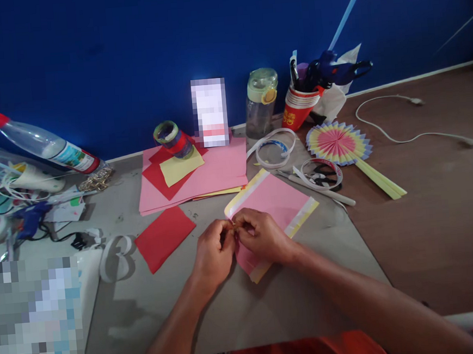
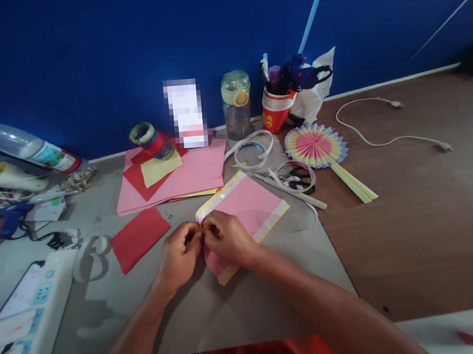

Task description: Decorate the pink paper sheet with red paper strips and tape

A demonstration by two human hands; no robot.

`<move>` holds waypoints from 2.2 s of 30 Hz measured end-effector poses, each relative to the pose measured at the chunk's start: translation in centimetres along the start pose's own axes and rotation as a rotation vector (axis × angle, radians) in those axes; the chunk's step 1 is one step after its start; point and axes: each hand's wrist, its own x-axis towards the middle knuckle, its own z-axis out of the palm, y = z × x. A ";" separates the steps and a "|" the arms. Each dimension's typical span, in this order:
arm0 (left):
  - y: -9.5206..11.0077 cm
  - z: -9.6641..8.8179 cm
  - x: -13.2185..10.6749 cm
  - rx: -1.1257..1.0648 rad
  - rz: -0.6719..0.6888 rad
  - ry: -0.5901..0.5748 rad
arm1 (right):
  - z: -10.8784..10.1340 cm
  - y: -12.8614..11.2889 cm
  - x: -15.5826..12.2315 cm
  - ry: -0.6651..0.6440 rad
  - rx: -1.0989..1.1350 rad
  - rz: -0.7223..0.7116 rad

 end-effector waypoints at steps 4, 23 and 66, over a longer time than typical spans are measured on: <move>0.0 0.0 0.0 -0.004 0.002 0.017 | 0.1 0.1 0.0 -0.001 0.007 0.004; 0.7 -0.4 0.0 -0.072 -0.113 -0.016 | 0.1 -0.4 0.0 -0.005 -0.023 -0.030; -2.7 -4.3 2.4 0.150 -0.070 0.151 | -3.7 -2.1 0.4 -0.075 -0.728 0.040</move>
